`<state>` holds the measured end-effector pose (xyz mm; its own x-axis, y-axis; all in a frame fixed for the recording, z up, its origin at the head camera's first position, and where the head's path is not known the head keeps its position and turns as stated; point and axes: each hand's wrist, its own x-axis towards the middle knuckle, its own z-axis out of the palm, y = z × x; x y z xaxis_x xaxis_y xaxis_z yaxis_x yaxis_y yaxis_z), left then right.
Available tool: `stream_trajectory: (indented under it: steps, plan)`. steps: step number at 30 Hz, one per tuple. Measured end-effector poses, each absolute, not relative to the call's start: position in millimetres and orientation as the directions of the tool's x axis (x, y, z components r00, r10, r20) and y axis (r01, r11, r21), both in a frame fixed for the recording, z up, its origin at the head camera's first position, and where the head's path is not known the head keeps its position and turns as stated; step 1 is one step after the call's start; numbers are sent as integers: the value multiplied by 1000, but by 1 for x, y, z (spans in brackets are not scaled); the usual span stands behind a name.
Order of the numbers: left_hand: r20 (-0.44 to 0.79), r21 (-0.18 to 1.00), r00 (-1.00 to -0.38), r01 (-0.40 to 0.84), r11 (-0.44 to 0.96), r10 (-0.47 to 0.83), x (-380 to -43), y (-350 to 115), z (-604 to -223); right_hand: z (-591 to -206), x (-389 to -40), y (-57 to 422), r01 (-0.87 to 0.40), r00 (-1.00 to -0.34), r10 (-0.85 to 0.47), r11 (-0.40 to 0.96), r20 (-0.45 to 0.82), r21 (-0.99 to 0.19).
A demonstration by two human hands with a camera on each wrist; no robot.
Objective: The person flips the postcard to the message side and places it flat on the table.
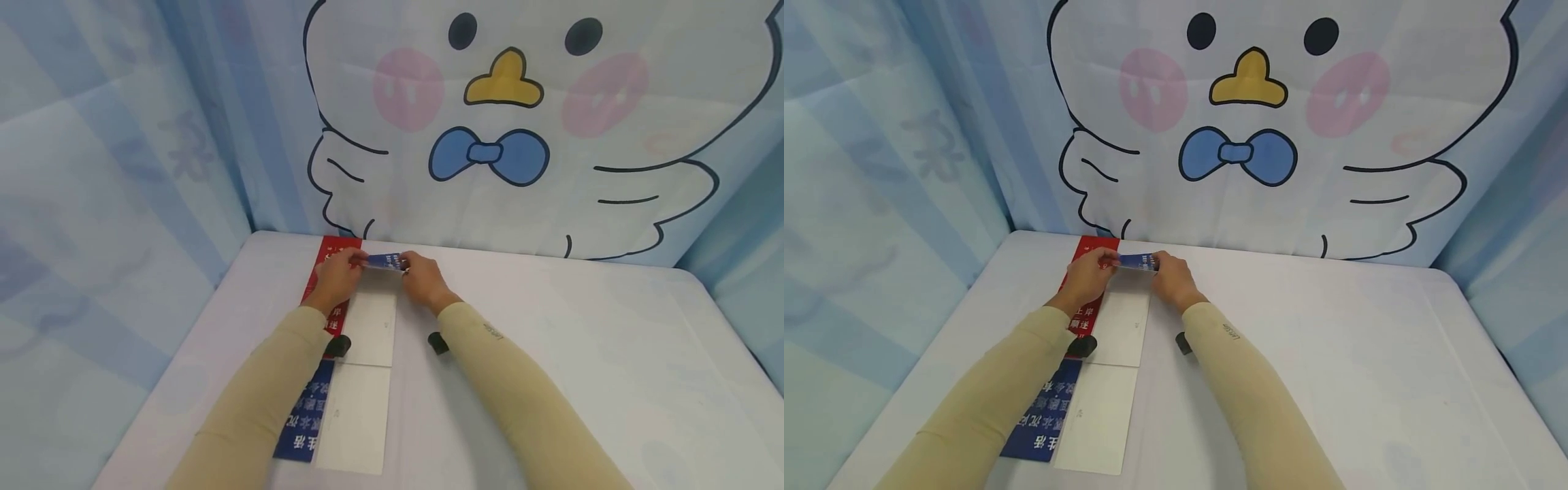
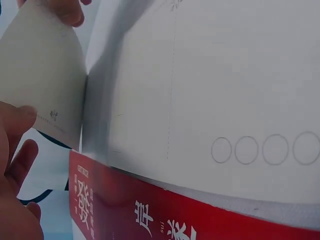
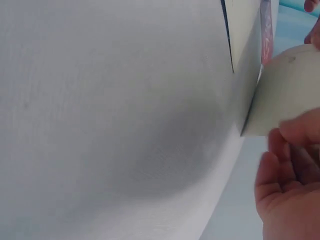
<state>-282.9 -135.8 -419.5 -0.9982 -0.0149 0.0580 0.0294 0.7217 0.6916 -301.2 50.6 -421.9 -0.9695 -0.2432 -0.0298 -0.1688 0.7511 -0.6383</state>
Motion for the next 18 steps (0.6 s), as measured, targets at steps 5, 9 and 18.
stream_trajectory:
  steps: [5, 9, 18]
  plan:
    - [63, 751, -997, 24, 660, -36, -282, -134, -416, -421, -300, 52, -173, -983, -165, 711, 78, -681]
    - [65, 803, -996, 14, 596, -63, -283, -134, -414, -419, -298, 52, -194, -980, -164, 677, 112, -710]
    - [177, 842, -982, 116, 527, -66, -280, -133, -408, -419, -298, 46, -246, -969, -143, 615, 201, -750]
